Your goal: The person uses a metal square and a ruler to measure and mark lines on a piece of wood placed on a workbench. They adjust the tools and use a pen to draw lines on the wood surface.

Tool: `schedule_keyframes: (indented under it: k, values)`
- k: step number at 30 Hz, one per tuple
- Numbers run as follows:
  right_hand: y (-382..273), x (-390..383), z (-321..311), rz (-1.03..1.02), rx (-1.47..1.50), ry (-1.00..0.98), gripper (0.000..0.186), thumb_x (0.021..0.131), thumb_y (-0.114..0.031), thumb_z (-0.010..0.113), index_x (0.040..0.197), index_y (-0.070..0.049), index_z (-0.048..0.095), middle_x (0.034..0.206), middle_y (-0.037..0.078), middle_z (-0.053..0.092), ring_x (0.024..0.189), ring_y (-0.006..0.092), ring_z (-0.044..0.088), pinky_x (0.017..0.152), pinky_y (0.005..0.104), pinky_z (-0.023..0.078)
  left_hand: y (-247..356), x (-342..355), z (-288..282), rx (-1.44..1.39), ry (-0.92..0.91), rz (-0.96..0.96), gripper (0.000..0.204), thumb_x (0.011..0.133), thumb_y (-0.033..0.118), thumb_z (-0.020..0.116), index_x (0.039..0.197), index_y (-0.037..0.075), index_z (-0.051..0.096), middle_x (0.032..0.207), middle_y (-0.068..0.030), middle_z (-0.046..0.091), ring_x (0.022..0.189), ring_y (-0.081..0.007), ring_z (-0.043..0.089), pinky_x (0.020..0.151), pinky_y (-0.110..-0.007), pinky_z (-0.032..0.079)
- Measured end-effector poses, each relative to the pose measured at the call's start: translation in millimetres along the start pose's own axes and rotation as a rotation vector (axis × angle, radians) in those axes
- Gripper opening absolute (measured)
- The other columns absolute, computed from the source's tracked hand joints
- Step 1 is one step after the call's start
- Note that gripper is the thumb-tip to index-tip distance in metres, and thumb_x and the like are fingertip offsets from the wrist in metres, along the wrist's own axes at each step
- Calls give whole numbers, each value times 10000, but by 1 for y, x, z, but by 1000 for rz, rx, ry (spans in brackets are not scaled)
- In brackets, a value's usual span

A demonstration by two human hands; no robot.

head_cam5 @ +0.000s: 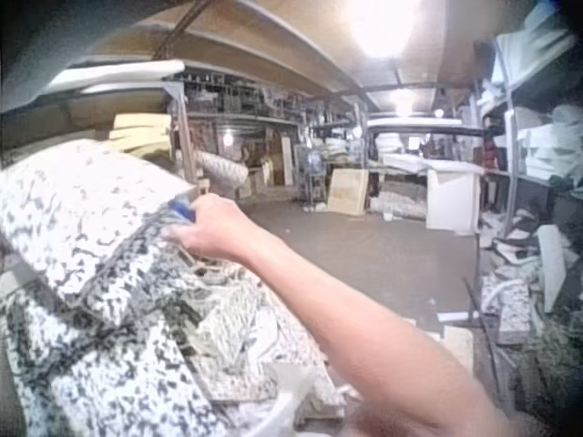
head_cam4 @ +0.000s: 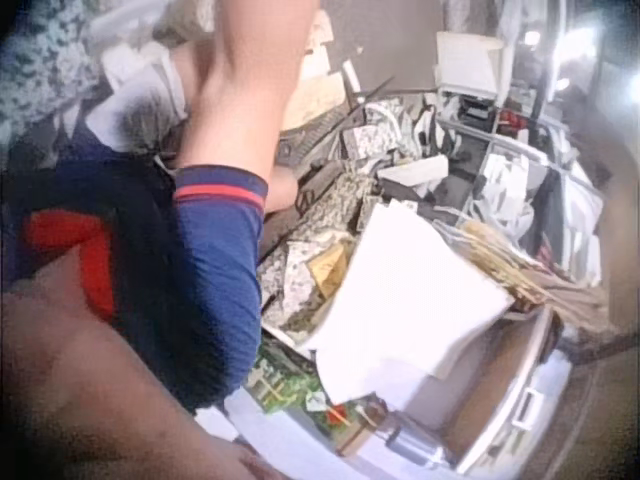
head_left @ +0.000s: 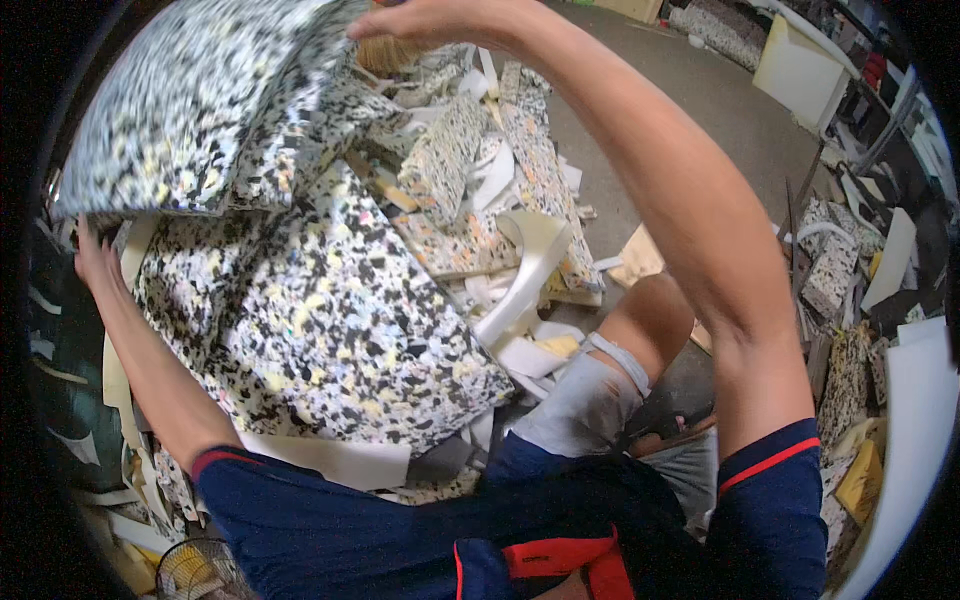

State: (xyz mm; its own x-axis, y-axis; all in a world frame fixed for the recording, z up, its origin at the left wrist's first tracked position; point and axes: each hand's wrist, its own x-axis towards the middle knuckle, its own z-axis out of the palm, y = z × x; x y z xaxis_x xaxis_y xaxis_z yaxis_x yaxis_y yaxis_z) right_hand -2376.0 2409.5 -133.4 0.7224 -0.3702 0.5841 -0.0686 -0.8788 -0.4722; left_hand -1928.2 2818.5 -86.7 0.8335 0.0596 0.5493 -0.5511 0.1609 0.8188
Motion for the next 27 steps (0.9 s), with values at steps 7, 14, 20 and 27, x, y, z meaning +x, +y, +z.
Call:
schedule_keyframes:
  k: [7,14,20,27]
  values:
    - [147,-153,46,187,-548,-323,534,760,-262,721,1252,-68,650,1028,260,703,984,391,698,836,493,573,-95,-398,-93,834,-148,424,474,962,202,671,1332,-65,542,1273,-216,615,1152,-308,607,986,-396,483]
    - [140,-226,99,46,-680,-921,1151,620,-263,908,1575,-226,266,1397,235,476,1004,358,691,824,453,583,-63,-650,-77,357,-1246,-104,401,843,277,772,1103,-9,664,1080,-173,675,1046,-335,634,895,-419,517]
    - [147,-224,119,-128,-680,-1044,1203,559,-412,948,1557,-270,290,1473,239,399,928,352,707,778,427,578,-125,-665,-64,-563,-427,-1640,759,900,521,705,1445,66,435,1453,-112,499,1332,-319,482,1131,-541,362]
    - [173,-235,153,-269,-745,-1054,867,672,-314,889,1420,-209,463,1306,212,505,955,331,723,815,413,601,-115,-673,-49,-825,-427,-1189,994,746,541,835,1534,152,370,1571,-53,405,1451,-295,362,1205,-560,249]
